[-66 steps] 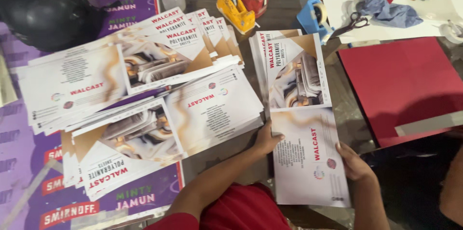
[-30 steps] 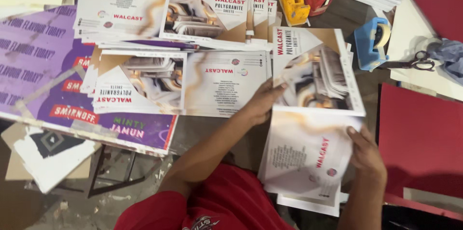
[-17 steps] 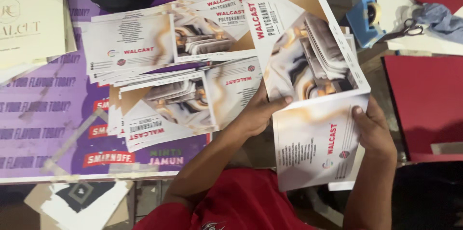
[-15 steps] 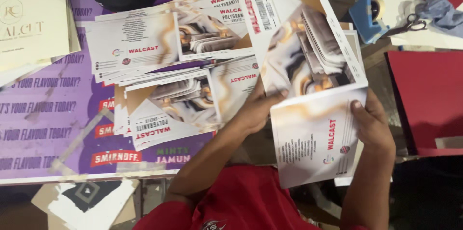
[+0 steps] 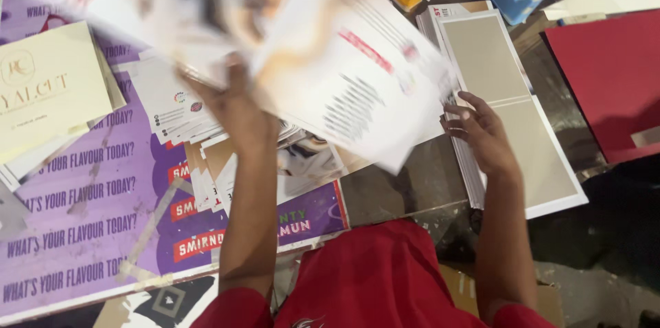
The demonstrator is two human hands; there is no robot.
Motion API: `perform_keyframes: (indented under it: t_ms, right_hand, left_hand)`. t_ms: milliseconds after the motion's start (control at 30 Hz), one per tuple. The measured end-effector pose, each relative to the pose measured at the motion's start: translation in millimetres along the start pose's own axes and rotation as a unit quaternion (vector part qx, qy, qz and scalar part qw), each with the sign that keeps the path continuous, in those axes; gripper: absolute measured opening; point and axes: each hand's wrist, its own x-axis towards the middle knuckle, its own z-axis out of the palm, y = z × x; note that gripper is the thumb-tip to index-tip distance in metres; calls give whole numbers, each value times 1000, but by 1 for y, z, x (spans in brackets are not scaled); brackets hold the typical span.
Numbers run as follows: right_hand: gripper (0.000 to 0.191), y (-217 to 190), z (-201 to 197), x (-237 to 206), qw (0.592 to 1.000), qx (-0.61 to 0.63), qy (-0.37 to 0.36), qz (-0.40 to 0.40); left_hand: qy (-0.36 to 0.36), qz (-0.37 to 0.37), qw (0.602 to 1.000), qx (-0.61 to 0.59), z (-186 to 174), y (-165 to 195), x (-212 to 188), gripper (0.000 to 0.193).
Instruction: The person sorts through a large pile of printed papers on a table, picking them up, flipping them over, and stacking them into a separate pile. The person handles the papers one at a time, occasionally adjusting the stack.
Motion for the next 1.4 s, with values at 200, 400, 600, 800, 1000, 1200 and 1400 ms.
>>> perform_keyframes:
  t_ms: [200,400,600,800,1000,1200,1400]
  right_hand:
    - [104,66,56,-5,950,251,-179,41]
    - [69,103,64,54,965,165,-34,200]
    - [47,125,-21,102,992,65,49,99]
    - [51,126,-101,150,994,-13,27,100]
    - [61,111,-156,148,984,-95,-40,145]
    - [41,122,-166,103,972,-95,-79,202]
    - [55,132,-197,153,983,-122,9,135]
  left_hand:
    - [156,-8,986,-61,-35,11,-46,95]
    - [193,0,980,-43,-79,-72,-107,83]
    - [338,-147,929,-27,-115,-174,-150,48]
    - [265,-129,956,1,-123,-269,-183,18]
    - [319,-112,936,92,-119,-284,-234,11]
    - [298,-28,937,178,-106,-268,-267,11]
    - [268,-91,958,53,-98,-331,-237,14]
